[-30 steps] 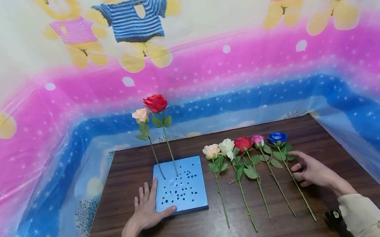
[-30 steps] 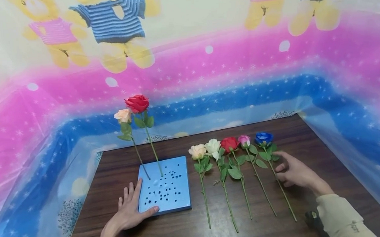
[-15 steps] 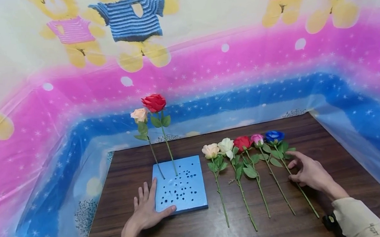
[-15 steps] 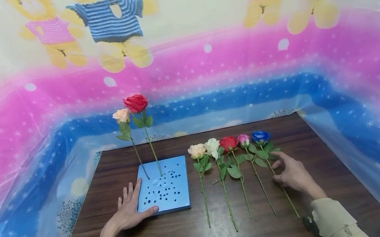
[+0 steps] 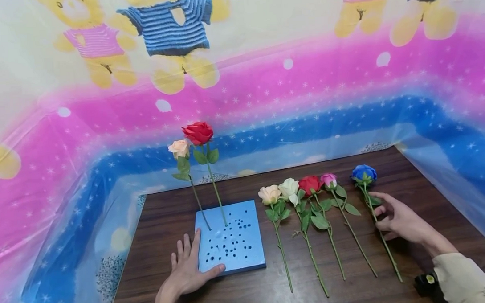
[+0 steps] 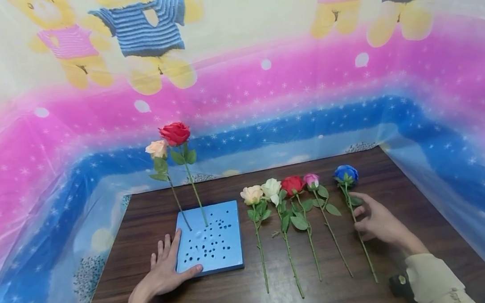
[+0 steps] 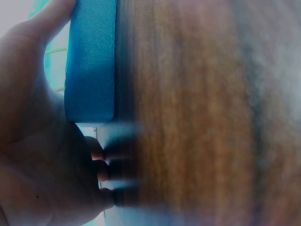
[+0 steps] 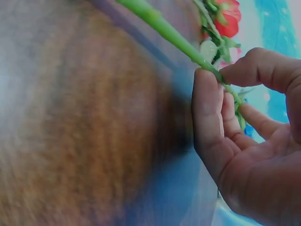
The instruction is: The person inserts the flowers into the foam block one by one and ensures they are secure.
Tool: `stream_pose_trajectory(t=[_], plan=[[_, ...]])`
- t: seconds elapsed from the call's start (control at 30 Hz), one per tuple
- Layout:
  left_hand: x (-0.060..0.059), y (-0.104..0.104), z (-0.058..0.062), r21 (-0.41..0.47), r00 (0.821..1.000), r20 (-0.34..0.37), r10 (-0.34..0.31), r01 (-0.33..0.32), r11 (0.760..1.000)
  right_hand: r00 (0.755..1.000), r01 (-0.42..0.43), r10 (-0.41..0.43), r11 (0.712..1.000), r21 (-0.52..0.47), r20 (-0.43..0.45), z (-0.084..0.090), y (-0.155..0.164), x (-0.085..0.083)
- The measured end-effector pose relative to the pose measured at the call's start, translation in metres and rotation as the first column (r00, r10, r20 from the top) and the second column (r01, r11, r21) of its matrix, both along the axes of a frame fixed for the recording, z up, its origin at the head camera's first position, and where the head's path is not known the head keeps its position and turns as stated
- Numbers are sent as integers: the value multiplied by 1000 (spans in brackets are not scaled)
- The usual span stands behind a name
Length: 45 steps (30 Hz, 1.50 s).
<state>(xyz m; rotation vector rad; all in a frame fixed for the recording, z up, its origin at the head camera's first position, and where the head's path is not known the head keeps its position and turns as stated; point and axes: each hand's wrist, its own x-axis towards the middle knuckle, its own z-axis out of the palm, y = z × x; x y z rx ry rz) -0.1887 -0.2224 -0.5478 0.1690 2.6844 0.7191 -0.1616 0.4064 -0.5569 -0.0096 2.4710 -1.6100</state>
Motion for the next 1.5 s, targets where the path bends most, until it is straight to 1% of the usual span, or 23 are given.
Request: stream_pose_trajectory(t=[0.13, 0.2, 0.33, 0.47, 0.53, 0.67, 0.73, 0.77, 0.97, 1.1, 1.17, 1.33, 1.5], plan=[[-1, 0, 1, 0, 1000, -3, 0, 0, 1000, 999, -37, 35, 993, -115, -16, 7, 5, 0], [-1, 0, 2, -2, 1000, -6, 1, -1, 1000, 999, -48, 45, 989, -143, -21, 13, 5, -1], [-2, -1, 1, -2, 1000, -10, 3, -3, 1000, 997, -60, 52, 987, -150, -57, 24, 3, -3], [-1, -1, 2, 9, 1000, -6, 8, -7, 1000, 987, -100, 79, 983, -152, -139, 26, 1, -7], [0, -2, 2, 13, 1000, -2, 11, -11, 1000, 975, -152, 118, 972, -177, -187, 23, 1, -10], [2, -3, 3, 13, 1000, 0, 20, -20, 1000, 951, -256, 195, 931, -260, -241, 21, -1, -15], [2, -4, 3, 14, 1000, -4, 22, -22, 1000, 945, -277, 207, 918, -285, -252, 22, -4, -17], [3, -4, 3, 19, 1000, -9, 23, -23, 1000, 945, -275, 202, 915, -295, -256, 24, -5, -18], [1, -3, 2, 22, 1000, -15, 15, -15, 1000, 949, -213, 124, 930, -299, -289, 36, -11, -21], [0, -2, 0, 17, 1000, -5, 17, -17, 1000, 946, -197, 107, 940, -279, -306, 42, -11, -24], [0, -2, 0, 16, 1000, -3, 18, -18, 1000, 941, -206, 115, 941, -269, -319, 45, -10, -26], [1, -1, -1, 13, 1000, -8, 15, -15, 1000, 909, -262, 161, 938, -226, -383, 52, -10, -33], [1, -1, -2, 17, 1000, -9, 18, -18, 1000, 877, -257, 157, 952, -166, -453, 61, -21, -41]])
